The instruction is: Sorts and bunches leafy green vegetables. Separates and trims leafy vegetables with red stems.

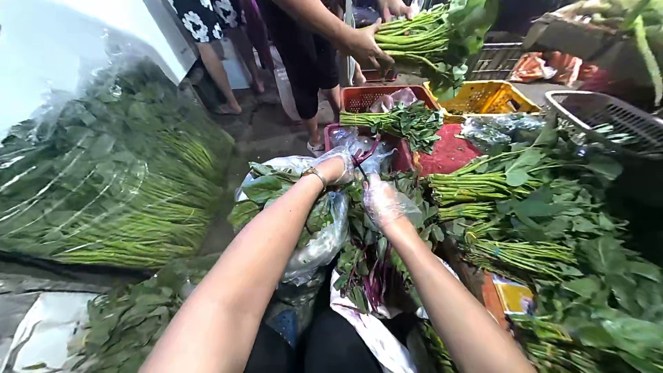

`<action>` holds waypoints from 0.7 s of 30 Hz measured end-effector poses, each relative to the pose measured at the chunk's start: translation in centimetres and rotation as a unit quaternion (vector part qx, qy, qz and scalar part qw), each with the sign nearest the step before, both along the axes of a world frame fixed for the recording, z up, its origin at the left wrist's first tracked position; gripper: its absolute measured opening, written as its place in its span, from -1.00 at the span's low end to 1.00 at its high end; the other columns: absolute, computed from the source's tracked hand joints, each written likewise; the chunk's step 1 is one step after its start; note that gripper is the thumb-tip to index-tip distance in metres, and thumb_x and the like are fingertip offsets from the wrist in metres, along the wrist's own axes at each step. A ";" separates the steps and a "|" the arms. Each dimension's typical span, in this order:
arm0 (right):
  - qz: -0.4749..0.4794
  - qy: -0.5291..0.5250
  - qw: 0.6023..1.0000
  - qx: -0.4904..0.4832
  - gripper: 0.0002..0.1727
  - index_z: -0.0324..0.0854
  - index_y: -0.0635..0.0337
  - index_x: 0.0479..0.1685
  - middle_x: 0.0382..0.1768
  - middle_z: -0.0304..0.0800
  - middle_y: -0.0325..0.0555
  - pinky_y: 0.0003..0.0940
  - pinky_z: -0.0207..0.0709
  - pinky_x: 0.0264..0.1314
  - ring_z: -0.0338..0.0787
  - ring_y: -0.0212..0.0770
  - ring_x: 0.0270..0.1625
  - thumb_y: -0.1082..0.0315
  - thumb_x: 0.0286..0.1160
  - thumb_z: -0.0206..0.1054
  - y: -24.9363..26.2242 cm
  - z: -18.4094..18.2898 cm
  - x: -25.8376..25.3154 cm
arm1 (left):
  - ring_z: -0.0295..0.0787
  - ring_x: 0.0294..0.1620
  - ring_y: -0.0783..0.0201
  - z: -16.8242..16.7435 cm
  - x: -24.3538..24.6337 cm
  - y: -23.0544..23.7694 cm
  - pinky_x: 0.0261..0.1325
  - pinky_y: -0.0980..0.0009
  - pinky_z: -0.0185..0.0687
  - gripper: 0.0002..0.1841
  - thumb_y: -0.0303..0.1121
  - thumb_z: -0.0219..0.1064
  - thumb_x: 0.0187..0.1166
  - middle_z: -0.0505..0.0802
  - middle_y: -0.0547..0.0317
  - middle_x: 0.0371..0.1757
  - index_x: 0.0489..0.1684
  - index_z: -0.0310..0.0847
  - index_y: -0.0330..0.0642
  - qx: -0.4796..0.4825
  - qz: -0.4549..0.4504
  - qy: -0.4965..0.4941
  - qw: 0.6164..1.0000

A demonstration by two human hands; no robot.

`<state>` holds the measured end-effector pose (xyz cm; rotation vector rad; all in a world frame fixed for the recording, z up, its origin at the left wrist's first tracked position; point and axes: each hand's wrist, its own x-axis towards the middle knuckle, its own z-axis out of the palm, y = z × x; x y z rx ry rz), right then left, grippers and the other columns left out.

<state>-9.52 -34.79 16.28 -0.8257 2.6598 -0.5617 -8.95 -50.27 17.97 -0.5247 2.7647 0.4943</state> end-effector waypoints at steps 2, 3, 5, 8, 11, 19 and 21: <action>-0.010 -0.016 0.999 0.025 -0.55 0.35 0.26 0.57 0.25 0.72 0.38 0.31 0.58 0.28 0.76 0.35 0.31 0.20 0.88 0.00 -0.8 -0.8 -0.6 | 0.77 -0.16 -0.08 -1.0 -0.8 -0.6 0.08 -0.09 0.62 -0.71 -0.28 0.31 0.67 0.80 -0.21 -0.19 -0.17 0.72 -0.42 -0.019 -0.025 -0.017 0.999; -0.013 -0.022 0.999 0.027 -0.55 0.35 0.27 0.57 0.26 0.72 0.39 0.31 0.59 0.28 0.75 0.36 0.32 0.24 0.85 0.04 -1.3 -1.2 -0.9 | 0.77 -0.16 -0.08 -1.3 -1.1 -0.7 0.08 -0.09 0.62 -0.73 -0.29 0.33 0.66 0.80 -0.21 -0.19 -0.17 0.72 -0.42 -0.024 -0.033 -0.024 0.999; -0.018 -0.040 0.999 0.030 -0.51 0.32 0.32 0.59 0.32 0.67 0.41 0.31 0.57 0.33 0.73 0.37 0.36 0.32 0.76 0.17 -2.3 -1.8 -1.6 | 0.77 -0.11 -0.10 -2.0 -1.6 -0.6 0.10 -0.11 0.62 -0.74 -0.33 0.33 0.64 0.80 -0.24 -0.14 -0.11 0.71 -0.43 -0.025 -0.034 -0.038 0.998; -0.009 -0.068 0.997 0.035 -0.48 0.29 0.36 0.61 0.39 0.61 0.44 0.31 0.54 0.38 0.68 0.39 0.41 0.38 0.72 0.21 -3.0 -2.5 -2.0 | 0.77 -0.03 -0.13 -3.1 -2.0 -0.8 0.17 -0.14 0.59 -0.71 -0.31 0.29 0.69 0.80 -0.28 -0.07 -0.02 0.70 -0.45 -0.015 -0.035 -0.052 0.998; 0.006 -0.091 0.993 0.069 -0.45 0.26 0.31 0.68 0.49 0.55 0.37 0.22 0.47 0.50 0.62 0.28 0.51 0.36 0.73 0.17 -4.1 -2.7 -2.7 | 0.74 0.09 -0.19 -3.7 -1.9 -1.4 0.26 -0.19 0.54 -0.69 -0.30 0.30 0.68 0.79 -0.31 0.03 0.06 0.69 -0.44 -0.009 -0.037 -0.046 0.998; 0.019 -0.113 0.991 0.066 -0.43 0.18 0.33 0.74 0.60 0.46 0.32 0.16 0.37 0.63 0.52 0.21 0.63 0.37 0.78 0.06 -5.0 -1.7 -2.7 | 0.58 0.45 -0.28 -3.8 -1.1 -0.8 0.49 -0.24 0.37 -0.60 -0.26 0.19 0.74 0.69 -0.41 0.34 0.28 0.60 -0.48 -0.002 -0.029 -0.070 0.997; 0.011 -0.124 0.991 0.055 -0.43 0.18 0.29 0.76 0.60 0.47 0.32 0.17 0.37 0.63 0.52 0.21 0.63 0.36 0.79 0.06 -4.6 -2.0 -2.6 | 0.53 0.52 -0.27 -3.5 -0.7 -0.4 0.54 -0.25 0.33 -0.58 -0.24 0.17 0.76 0.66 -0.40 0.41 0.33 0.58 -0.46 -0.003 -0.026 -0.074 0.997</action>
